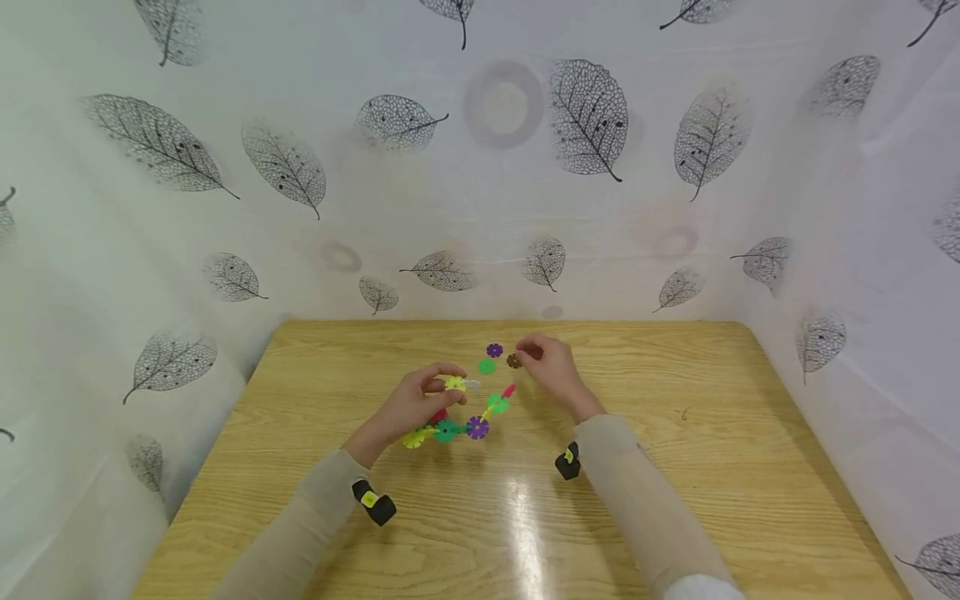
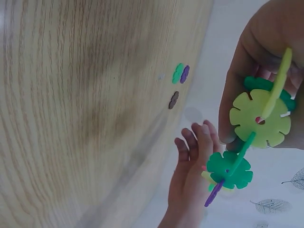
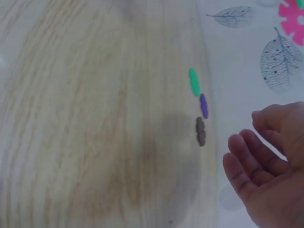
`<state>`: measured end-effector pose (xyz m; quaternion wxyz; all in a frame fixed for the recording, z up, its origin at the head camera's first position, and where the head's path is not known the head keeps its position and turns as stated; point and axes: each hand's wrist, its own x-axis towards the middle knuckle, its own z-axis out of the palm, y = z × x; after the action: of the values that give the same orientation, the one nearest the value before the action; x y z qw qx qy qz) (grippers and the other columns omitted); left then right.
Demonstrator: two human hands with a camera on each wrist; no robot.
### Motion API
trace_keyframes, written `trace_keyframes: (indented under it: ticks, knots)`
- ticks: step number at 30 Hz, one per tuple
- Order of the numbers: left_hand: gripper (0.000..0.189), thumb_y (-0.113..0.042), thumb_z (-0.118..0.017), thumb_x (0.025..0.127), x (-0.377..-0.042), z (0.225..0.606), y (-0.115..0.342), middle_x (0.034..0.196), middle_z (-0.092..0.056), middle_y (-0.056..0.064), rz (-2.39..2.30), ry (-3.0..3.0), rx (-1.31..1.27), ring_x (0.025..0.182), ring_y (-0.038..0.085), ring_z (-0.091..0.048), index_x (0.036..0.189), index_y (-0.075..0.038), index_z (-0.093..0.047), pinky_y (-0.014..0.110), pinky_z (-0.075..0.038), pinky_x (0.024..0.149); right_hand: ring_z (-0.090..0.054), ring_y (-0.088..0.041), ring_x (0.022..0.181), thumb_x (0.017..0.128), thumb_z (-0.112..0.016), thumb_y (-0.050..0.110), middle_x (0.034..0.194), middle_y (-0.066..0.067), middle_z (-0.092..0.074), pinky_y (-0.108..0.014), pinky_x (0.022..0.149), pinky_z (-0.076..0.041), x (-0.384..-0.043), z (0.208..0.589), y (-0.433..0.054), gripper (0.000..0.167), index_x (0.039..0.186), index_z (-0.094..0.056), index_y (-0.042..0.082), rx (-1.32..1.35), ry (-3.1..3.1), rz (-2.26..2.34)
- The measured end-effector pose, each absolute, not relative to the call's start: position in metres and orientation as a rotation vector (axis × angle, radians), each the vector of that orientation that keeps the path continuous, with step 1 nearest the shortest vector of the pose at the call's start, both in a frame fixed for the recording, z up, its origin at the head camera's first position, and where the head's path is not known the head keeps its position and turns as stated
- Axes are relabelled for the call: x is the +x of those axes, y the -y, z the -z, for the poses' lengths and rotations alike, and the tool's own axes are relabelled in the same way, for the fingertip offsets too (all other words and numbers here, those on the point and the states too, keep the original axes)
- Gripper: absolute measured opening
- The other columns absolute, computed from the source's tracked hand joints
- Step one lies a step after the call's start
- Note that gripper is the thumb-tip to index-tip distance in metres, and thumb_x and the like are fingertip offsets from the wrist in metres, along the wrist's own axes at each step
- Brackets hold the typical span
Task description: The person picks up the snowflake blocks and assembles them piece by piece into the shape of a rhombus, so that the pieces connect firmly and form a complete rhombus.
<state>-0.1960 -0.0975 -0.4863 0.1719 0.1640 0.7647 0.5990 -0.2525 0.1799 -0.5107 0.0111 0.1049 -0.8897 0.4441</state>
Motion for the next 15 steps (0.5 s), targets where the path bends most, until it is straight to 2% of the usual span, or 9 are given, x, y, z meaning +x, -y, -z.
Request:
trace_keyframes:
  ticks: [5, 9, 15]
  knots:
    - [0.037, -0.012, -0.067, 0.104, -0.196, 0.486, 0.098, 0.113, -0.074, 0.032, -1.700, -2.187, 0.495, 0.053, 0.010, -0.030, 0.140, -0.004, -0.060, 0.020, -0.024, 0.046, -0.067, -0.029, 0.099, 0.103, -0.065, 0.012, 0.110, -0.017, -0.072, -0.039, 0.088, -0.060, -0.260, 0.527, -0.182, 0.025, 0.123, -0.070, -0.002, 0.301, 2.821, -1.414]
    - [0.036, -0.015, -0.067, 0.104, -0.196, 0.485, 0.098, 0.112, -0.075, 0.028, -1.699, -2.205, 0.506, 0.049, 0.008, -0.027, 0.139, -0.008, -0.062, 0.020, -0.024, 0.046, -0.068, -0.033, 0.104, 0.102, -0.065, 0.010, 0.112, -0.020, -0.071, -0.045, 0.093, -0.062, -0.261, 0.534, -0.182, 0.026, 0.124, -0.068, -0.004, 0.290, 2.840, -1.440]
    - [0.039, -0.017, -0.066, 0.105, -0.197, 0.483, 0.098, 0.113, -0.076, 0.028, -1.726, -2.210, 0.494, 0.047, 0.006, -0.025, 0.141, -0.004, -0.060, 0.019, -0.024, 0.046, -0.067, -0.037, 0.108, 0.101, -0.066, 0.008, 0.116, -0.022, -0.070, -0.051, 0.097, -0.061, -0.261, 0.539, -0.181, 0.028, 0.126, -0.067, -0.004, 0.286, 2.859, -1.397]
